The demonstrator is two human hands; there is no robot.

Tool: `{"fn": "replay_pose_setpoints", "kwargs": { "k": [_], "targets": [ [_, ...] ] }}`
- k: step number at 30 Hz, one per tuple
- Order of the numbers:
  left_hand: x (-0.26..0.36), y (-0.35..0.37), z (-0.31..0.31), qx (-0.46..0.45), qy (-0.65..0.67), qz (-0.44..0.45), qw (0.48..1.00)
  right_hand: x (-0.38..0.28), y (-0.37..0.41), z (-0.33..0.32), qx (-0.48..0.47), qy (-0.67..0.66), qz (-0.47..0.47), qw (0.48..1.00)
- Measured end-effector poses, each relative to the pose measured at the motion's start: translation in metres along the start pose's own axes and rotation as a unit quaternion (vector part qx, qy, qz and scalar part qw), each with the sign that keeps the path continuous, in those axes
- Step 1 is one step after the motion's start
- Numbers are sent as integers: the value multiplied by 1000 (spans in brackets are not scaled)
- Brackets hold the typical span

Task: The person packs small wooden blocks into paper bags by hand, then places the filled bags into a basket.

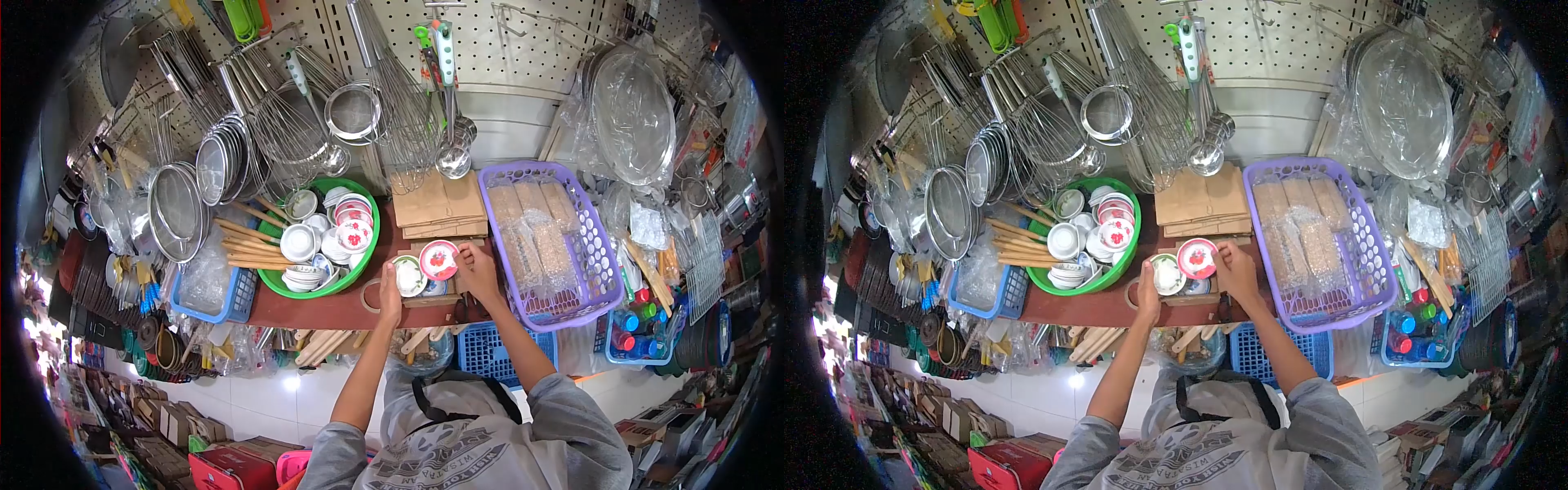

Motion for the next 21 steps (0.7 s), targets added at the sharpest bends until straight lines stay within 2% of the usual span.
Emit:
{"fn": "replay_pose_setpoints", "kwargs": {
  "k": [4,7,11,16,19,21],
  "targets": [
    [-11,-11,-7,18,47,-6,999,4,5,-6,14,53,-18,998],
    [-13,-11,-8,1,51,-20,998,7,9,-2,-28,52,-23,998],
    [-12,-10,-7,-27,50,-16,998,-5,11,6,-113,164,-68,978],
    [-7,-5,-2,-5,5,-6,1000,-7,12,17,-198,243,-87,946],
    [-6,-5,0,-16,-42,5,999,-5,12,20,-203,247,-76,944],
    [-5,-5,1,-25,-58,6,998,3,13,21,-178,264,-106,942]
  ]
}}
Point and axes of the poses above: each hand's wrist, its own y-axis away from the middle knuckle, its own z-axis out of the palm, x = y × z, the point moved 4 cm from there along -y, towards the middle knuckle, and after that the axes turned 15 degrees about -z, right-handed, at the moved point
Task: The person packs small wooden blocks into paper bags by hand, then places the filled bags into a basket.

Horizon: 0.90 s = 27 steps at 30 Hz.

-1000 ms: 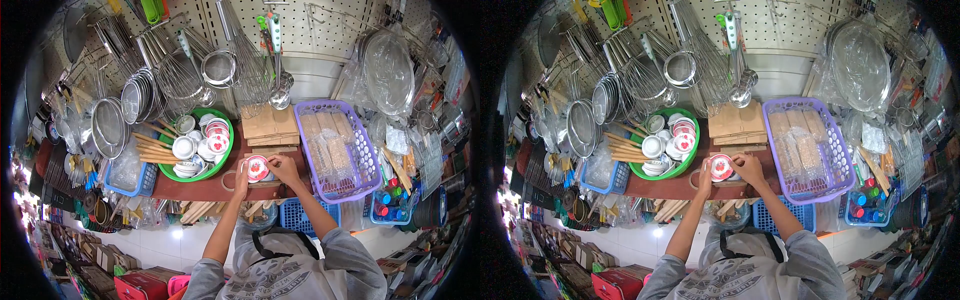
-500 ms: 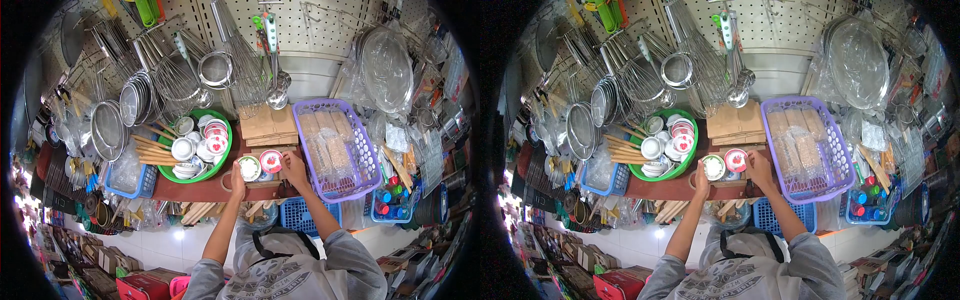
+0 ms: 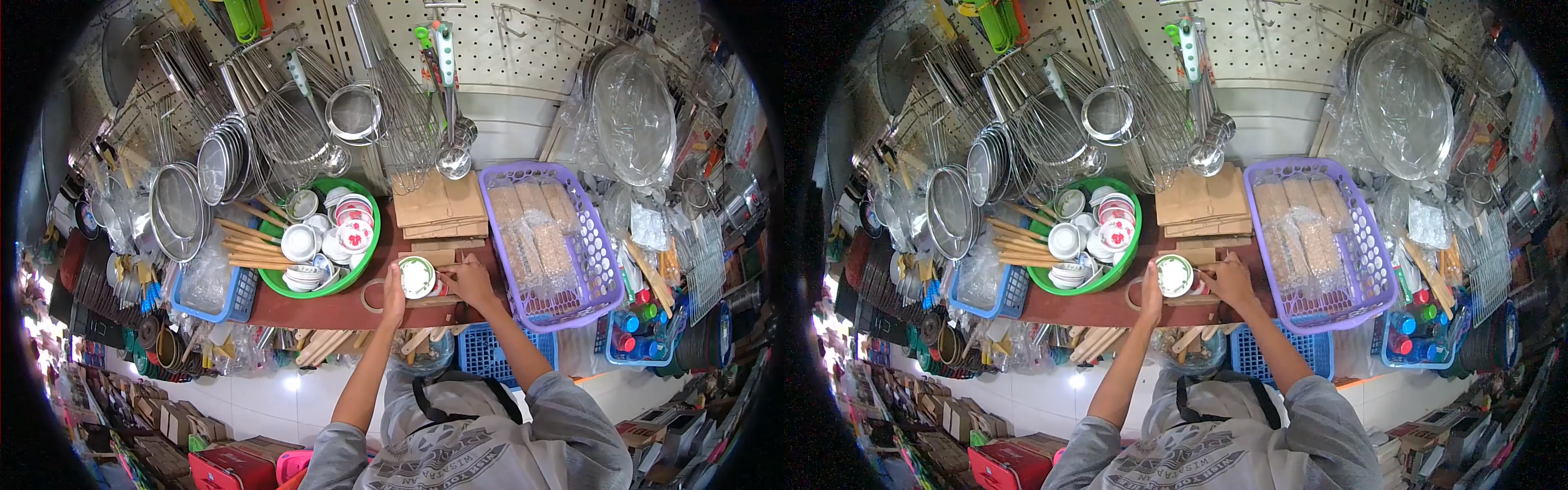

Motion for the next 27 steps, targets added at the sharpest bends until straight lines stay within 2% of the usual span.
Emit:
{"fn": "replay_pose_setpoints", "kwargs": {
  "k": [1,4,7,10,13,16,19,23,25,27],
  "targets": [
    [2,2,1,-1,-1,-2,1000,2,1,2,14,12,-9,1000],
    [8,8,5,1,-19,9,1000,7,-3,-2,-23,-80,33,996],
    [-4,-2,1,29,-65,19,997,-4,-6,-19,27,-174,51,983],
    [-7,-2,2,18,-114,35,993,-18,-9,-27,71,-198,-28,977],
    [-1,2,4,-9,-133,63,989,-16,-10,-21,50,-259,27,964],
    [15,15,10,-26,-152,105,983,-12,-10,-19,83,-292,77,950],
    [16,16,10,-14,-232,173,957,-2,-9,-16,127,-283,74,948],
    [13,22,10,16,-307,264,914,0,-3,-21,95,-204,85,971],
    [14,28,8,11,-333,267,904,6,0,-15,70,-167,94,979],
    [15,31,6,6,-358,270,894,5,0,-10,62,-112,57,990]
  ]
}}
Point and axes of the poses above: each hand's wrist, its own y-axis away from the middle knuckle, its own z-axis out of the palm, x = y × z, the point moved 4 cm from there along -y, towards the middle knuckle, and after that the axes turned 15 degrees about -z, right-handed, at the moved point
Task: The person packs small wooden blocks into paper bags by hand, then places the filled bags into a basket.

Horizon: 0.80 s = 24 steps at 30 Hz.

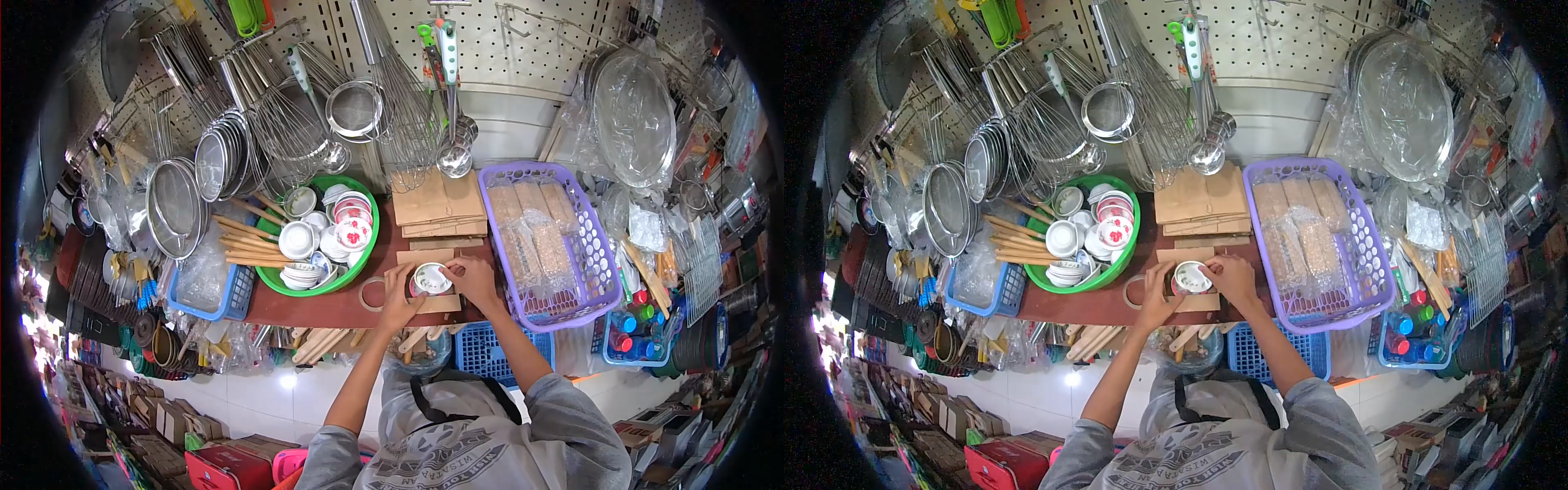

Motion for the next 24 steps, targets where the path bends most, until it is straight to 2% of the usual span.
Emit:
{"fn": "replay_pose_setpoints", "kwargs": {
  "k": [7,10,16,19,22,24],
  "targets": [
    [6,5,-7,4,-41,2,999,-14,-2,6,-50,98,-75,991],
    [2,6,-6,13,-48,7,999,-14,-2,10,-74,91,-48,992],
    [-8,6,-1,20,-44,11,999,-14,1,11,-40,77,-74,993],
    [-10,6,-1,4,-44,-2,999,-14,4,4,-13,40,-71,997],
    [-10,7,-1,-6,-45,-10,999,-6,10,-4,148,-31,-119,981],
    [-10,7,-1,-7,-42,-14,999,14,14,0,199,-159,-71,964]
  ]
}}
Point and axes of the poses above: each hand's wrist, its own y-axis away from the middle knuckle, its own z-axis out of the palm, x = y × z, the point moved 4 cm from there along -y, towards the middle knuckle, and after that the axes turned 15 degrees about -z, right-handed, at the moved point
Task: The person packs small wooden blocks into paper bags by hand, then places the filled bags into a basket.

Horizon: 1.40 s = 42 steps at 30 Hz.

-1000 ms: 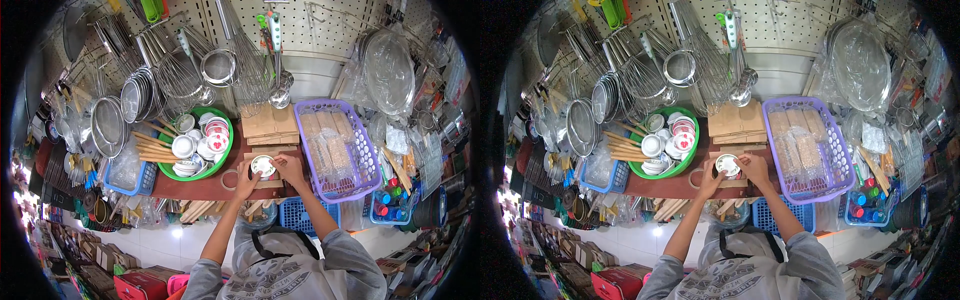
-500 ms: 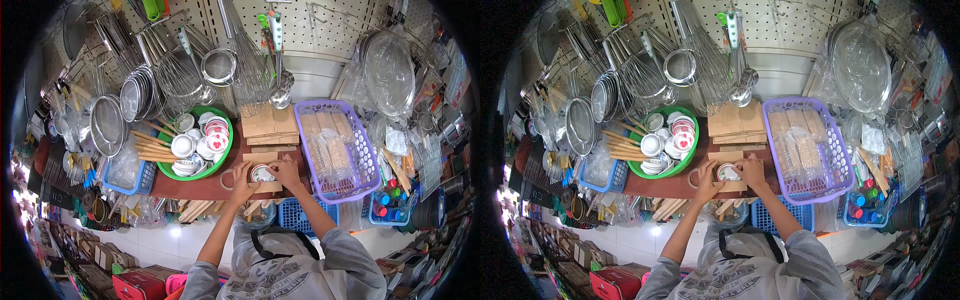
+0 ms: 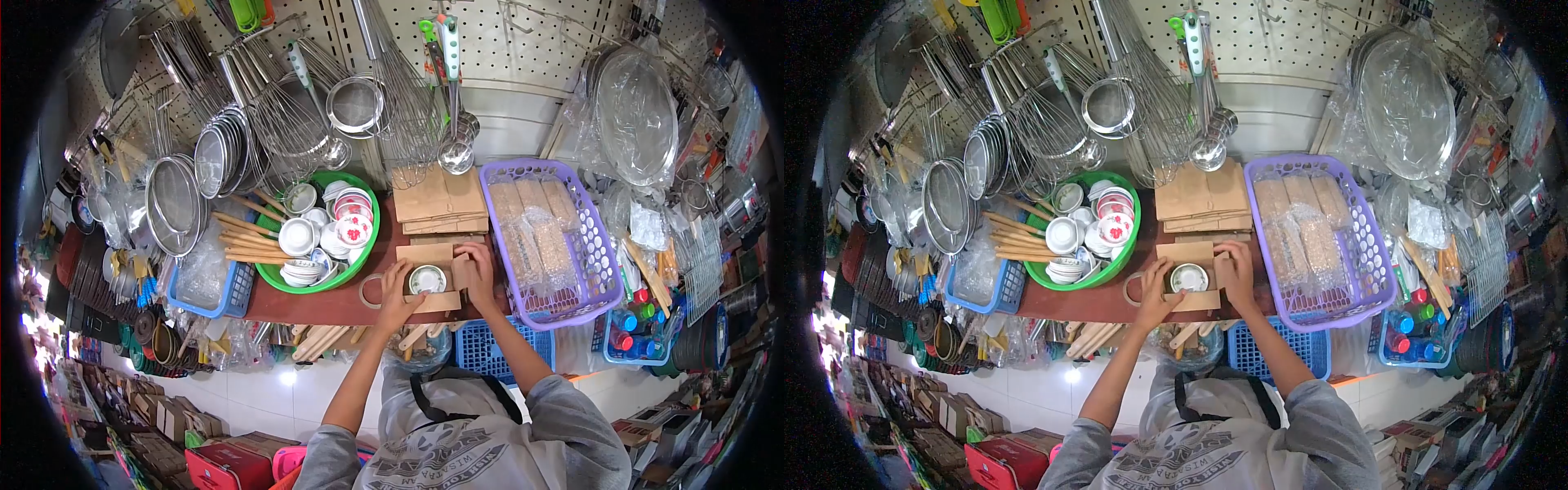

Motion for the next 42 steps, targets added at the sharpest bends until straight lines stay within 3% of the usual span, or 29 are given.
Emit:
{"fn": "replay_pose_setpoints", "kwargs": {
  "k": [4,7,11,14,17,23,26,29,35,38,42],
  "targets": [
    [1,0,-1,-3,9,-4,1000,29,17,4,69,-238,148,957],
    [1,-1,-1,-2,7,-2,1000,31,21,2,65,-319,202,924],
    [-1,-1,0,-6,16,-8,1000,32,26,13,-1,-307,196,931],
    [3,0,-2,14,12,5,1000,26,28,21,-75,-221,140,962],
    [-1,0,-1,13,10,11,1000,23,34,26,-85,-276,179,940],
    [20,22,-19,225,-83,-138,961,38,48,34,-95,-299,225,922],
    [20,25,-12,212,-59,-154,963,42,50,35,-101,-292,226,924],
    [27,28,-8,158,-14,-104,982,39,48,34,-109,-287,222,926],
    [29,33,-8,62,-90,-115,987,34,44,32,-98,-300,212,925],
    [34,38,-22,47,-102,-59,992,32,42,31,-94,-309,217,921],
    [13,31,-24,52,-74,-86,992,35,42,31,-101,-302,234,919]
  ]
}}
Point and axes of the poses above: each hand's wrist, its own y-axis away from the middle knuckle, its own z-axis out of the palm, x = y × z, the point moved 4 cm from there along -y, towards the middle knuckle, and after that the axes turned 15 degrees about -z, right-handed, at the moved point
